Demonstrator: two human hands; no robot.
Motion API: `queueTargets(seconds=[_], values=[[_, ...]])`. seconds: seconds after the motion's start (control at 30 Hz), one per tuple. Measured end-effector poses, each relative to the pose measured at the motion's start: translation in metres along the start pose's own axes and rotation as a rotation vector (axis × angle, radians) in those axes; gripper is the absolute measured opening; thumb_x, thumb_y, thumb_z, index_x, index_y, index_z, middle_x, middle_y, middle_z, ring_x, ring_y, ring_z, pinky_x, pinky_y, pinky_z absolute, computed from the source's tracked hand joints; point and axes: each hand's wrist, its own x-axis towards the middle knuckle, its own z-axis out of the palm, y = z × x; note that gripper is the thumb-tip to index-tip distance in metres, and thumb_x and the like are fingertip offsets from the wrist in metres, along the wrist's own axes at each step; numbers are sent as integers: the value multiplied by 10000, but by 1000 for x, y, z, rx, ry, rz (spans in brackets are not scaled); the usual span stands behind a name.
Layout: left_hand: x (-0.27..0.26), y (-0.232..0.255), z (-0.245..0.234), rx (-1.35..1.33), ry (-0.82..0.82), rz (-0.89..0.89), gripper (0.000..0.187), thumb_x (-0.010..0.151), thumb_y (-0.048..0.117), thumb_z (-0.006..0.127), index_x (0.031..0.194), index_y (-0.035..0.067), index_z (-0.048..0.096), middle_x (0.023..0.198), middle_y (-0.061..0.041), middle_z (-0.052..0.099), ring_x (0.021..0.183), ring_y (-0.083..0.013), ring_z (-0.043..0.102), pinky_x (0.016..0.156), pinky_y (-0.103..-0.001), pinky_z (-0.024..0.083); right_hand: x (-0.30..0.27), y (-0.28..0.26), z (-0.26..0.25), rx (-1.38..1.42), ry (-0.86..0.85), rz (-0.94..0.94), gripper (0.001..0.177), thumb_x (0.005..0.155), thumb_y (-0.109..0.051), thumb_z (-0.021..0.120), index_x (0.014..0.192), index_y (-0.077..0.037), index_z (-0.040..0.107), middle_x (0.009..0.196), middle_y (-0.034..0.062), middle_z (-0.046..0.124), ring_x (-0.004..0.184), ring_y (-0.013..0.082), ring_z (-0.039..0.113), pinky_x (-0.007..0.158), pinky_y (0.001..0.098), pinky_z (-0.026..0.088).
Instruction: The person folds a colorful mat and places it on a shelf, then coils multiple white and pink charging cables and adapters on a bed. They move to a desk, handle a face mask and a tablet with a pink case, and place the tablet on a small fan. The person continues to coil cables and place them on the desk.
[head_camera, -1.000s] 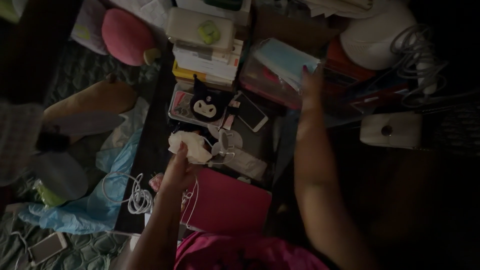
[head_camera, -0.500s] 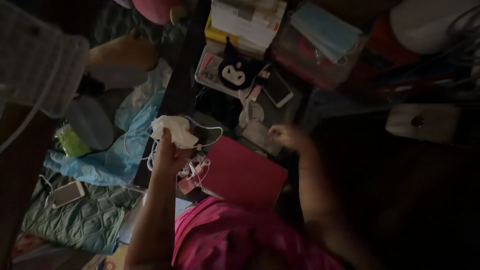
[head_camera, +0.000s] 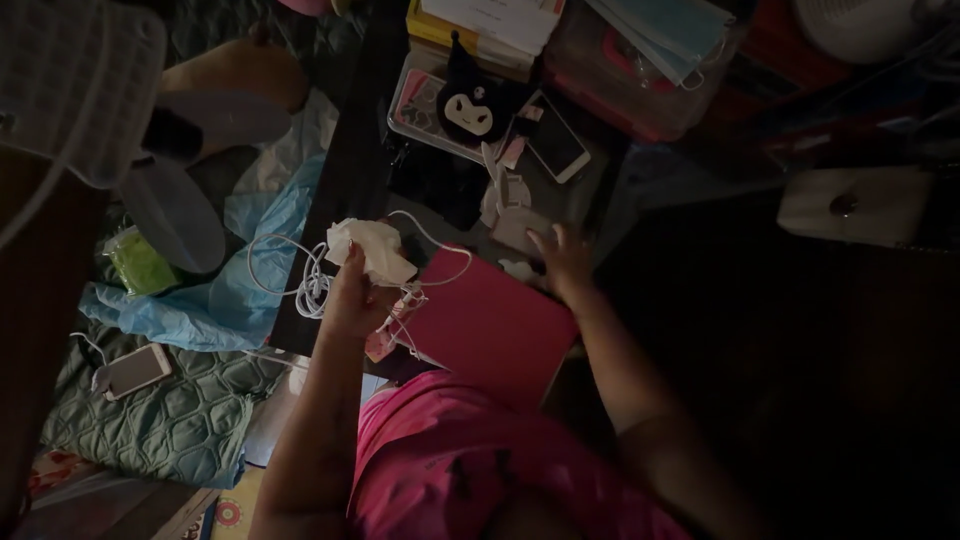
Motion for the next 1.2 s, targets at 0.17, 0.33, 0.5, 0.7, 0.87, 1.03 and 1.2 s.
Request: queueTargets(seconds=[0.17, 0.33, 0.5, 0.7, 0.87, 1.03, 1.2], values=[[-2, 5, 17, 33, -39, 2, 563, 1041, 472, 600, 1446, 95, 501, 1169, -50, 648, 745, -45, 549, 517, -148, 343, -1, 9, -24, 162, 34, 26, 717, 829, -423, 811, 1457, -254, 508, 1532, 193, 392, 1378, 423, 428, 1085, 624, 379], [1, 1, 18, 9, 4, -42, 525, 1053, 469, 594, 1427, 113, 499, 1193, -48, 661, 752, -38, 568, 502, -139, 341, -9, 18, -29, 74, 29, 121, 853, 781, -353, 851, 1521, -217, 448, 1594, 219, 308, 1438, 457, 304, 1094, 605, 302], [7, -10, 17, 23, -3, -64, 542, 1015, 439, 591, 1434, 106, 503, 1170, -38, 660, 776, -43, 588, 507, -129, 351, -5, 43, -24, 290, -60, 124, 855, 800, -249, 856, 1546, -210, 438, 1595, 191, 340, 1434, 416, 337, 1144, 518, 345], [29, -17, 36, 1, -110, -24, 505, 1089, 429, 615, 1406, 55, 498, 1153, -73, 643, 683, -60, 517, 581, -201, 419, -36, 92, -6, 1271, -105, 300, 833, 818, -195, 838, 1561, -129, 468, 1432, 135, 572, 1233, 296, 591, 1037, 425, 512], [45, -6, 58, 47, -119, 5, 547, 1023, 470, 612, 1413, 97, 519, 1122, -66, 650, 660, -47, 512, 511, -151, 389, -52, 129, -38, 1905, 96, 260, 870, 816, -302, 869, 1566, -103, 476, 1344, 84, 620, 1123, 197, 629, 907, 349, 535], [45, 2, 64, 35, -122, 23, 531, 1049, 465, 597, 1373, 52, 520, 1167, -96, 665, 653, -36, 481, 508, -144, 368, 54, 173, -140, 550, 605, -37, 655, 903, -202, 850, 1488, -109, 570, 1456, 123, 572, 1338, 327, 552, 1138, 495, 453], [48, -5, 63, 44, -109, 34, 501, 1054, 438, 597, 1389, 74, 522, 1129, -41, 663, 572, -34, 416, 517, -176, 370, 174, 178, -201, 31, 622, 1, 708, 850, -281, 890, 1483, -159, 598, 1503, 305, 450, 1342, 532, 421, 1131, 637, 284]])
